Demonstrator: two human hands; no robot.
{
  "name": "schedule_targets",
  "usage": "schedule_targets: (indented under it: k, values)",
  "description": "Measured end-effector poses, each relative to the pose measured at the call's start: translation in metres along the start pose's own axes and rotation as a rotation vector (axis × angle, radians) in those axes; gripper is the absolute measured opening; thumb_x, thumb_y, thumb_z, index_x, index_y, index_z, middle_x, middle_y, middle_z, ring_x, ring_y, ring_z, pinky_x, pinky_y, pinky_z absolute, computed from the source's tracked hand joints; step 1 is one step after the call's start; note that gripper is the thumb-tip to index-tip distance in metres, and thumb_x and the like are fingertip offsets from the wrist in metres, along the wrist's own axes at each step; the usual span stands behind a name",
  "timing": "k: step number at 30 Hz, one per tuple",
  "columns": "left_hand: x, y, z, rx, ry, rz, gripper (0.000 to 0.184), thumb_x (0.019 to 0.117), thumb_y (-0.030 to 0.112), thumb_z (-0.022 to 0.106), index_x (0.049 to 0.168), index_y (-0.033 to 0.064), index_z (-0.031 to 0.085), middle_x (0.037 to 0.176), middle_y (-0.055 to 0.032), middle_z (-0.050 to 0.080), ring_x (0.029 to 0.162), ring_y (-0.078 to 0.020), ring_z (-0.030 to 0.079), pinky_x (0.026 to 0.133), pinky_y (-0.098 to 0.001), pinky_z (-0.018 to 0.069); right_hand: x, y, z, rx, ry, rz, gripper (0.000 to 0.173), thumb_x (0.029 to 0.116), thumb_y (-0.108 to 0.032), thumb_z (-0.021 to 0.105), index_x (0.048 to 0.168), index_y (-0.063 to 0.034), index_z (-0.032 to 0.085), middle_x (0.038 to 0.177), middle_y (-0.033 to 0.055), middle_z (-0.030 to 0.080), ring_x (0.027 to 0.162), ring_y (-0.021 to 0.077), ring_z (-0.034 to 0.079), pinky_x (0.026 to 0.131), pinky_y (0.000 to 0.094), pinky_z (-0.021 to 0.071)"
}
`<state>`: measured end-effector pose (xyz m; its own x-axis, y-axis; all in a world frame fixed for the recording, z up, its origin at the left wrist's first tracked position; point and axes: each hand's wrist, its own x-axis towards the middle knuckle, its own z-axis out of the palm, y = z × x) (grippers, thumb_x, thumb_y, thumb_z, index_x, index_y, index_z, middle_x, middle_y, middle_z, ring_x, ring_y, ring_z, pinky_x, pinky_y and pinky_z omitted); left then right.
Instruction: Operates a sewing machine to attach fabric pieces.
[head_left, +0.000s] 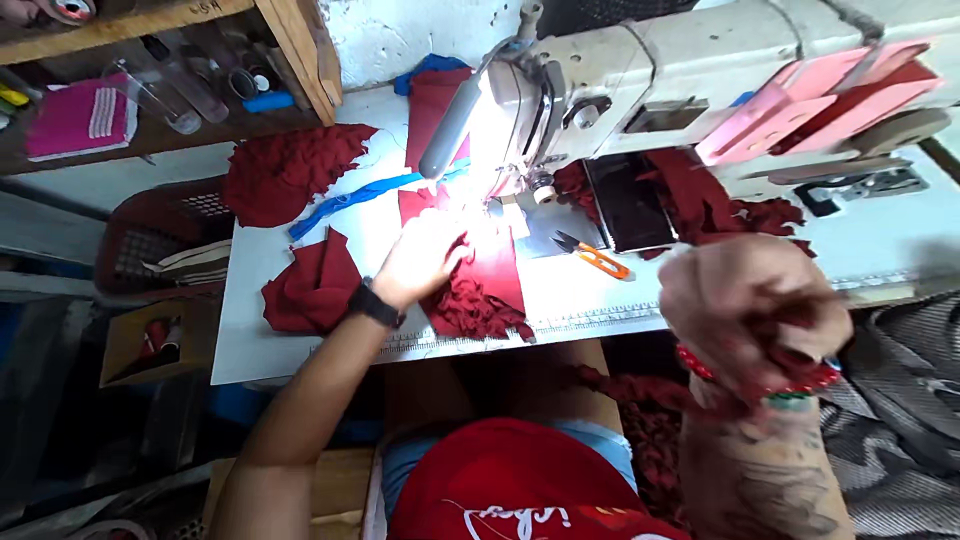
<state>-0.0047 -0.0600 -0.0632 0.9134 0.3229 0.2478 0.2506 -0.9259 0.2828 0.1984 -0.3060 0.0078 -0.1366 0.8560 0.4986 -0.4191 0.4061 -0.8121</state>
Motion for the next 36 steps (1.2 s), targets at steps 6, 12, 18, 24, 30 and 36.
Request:
schedule_targets:
  k: [6, 12, 18, 24, 30, 36]
  values:
    - [-0.034, 0.011, 0.009, 0.026, 0.032, -0.062, 0.051, 0.1007, 0.048, 0.058, 0.133, 0.0107, 0.068, 0.132, -0.0117, 0.065, 0.12, -0.0293, 0.061, 0.095, -0.0504, 0.0509, 0.043, 0.062, -0.002, -0.382, 0.276, 0.28, 0.01, 0.0985, -0.021, 0.065, 0.097, -0.0151, 0.073, 0.078, -0.0051, 0.069, 0.063, 0.0017, 0.061, 0.056, 0.0189, 0.0523]
    - [-0.039, 0.008, 0.022, 0.061, 0.102, -0.118, 0.048, 0.1025, 0.049, 0.052, 0.131, 0.0154, 0.069, 0.128, -0.0069, 0.067, 0.12, -0.0255, 0.06, 0.094, -0.0478, 0.048, 0.063, 0.138, -0.024, -1.218, 0.518, 0.476, 0.019, 0.1022, -0.022, 0.063, 0.106, -0.0074, 0.074, 0.098, 0.0117, 0.072, 0.088, 0.0241, 0.069, 0.081, 0.0503, 0.057]
    - [-0.038, 0.01, 0.023, 0.077, 0.074, -0.129, 0.049, 0.1028, 0.05, 0.05, 0.13, 0.0139, 0.07, 0.129, -0.0075, 0.066, 0.12, -0.0264, 0.058, 0.094, -0.047, 0.0476, 0.063, 0.144, -0.025, -1.275, 0.56, 0.453, 0.019, 0.1009, -0.024, 0.066, 0.103, -0.008, 0.075, 0.096, 0.0114, 0.073, 0.089, 0.0261, 0.07, 0.08, 0.0521, 0.0565]
    - [-0.033, 0.012, 0.018, 0.08, -0.006, -0.053, 0.044, 0.1058, 0.039, 0.047, 0.141, 0.0165, 0.062, 0.143, -0.0047, 0.06, 0.129, -0.0262, 0.055, 0.104, -0.0525, 0.0391, 0.061, 0.143, -0.023, -1.273, 0.563, 0.457, 0.016, 0.0988, -0.022, 0.069, 0.105, -0.0077, 0.074, 0.092, 0.0116, 0.072, 0.081, 0.0253, 0.069, 0.074, 0.0507, 0.0572]
    - [-0.03, 0.008, 0.018, 0.161, -0.108, 0.004, 0.049, 0.1091, 0.04, 0.036, 0.147, 0.0182, 0.058, 0.146, -0.0048, 0.057, 0.127, -0.0292, 0.051, 0.104, -0.0532, 0.034, 0.058, 0.139, -0.024, -1.2, 0.518, 0.413, 0.015, 0.0988, -0.018, 0.068, 0.111, -0.0094, 0.069, 0.088, 0.008, 0.068, 0.073, 0.0184, 0.065, 0.066, 0.0409, 0.0559]
    - [-0.03, 0.007, 0.017, 0.213, -0.109, 0.066, 0.046, 0.1095, 0.037, 0.035, 0.14, 0.0176, 0.065, 0.148, 0.0019, 0.058, 0.136, -0.0271, 0.048, 0.111, -0.055, 0.029, 0.057, 0.142, -0.035, -1.417, 0.402, 0.315, 0.018, 0.0995, -0.021, 0.065, 0.109, -0.0102, 0.075, 0.109, 0.0119, 0.071, 0.098, 0.0256, 0.07, 0.085, 0.0482, 0.0578]
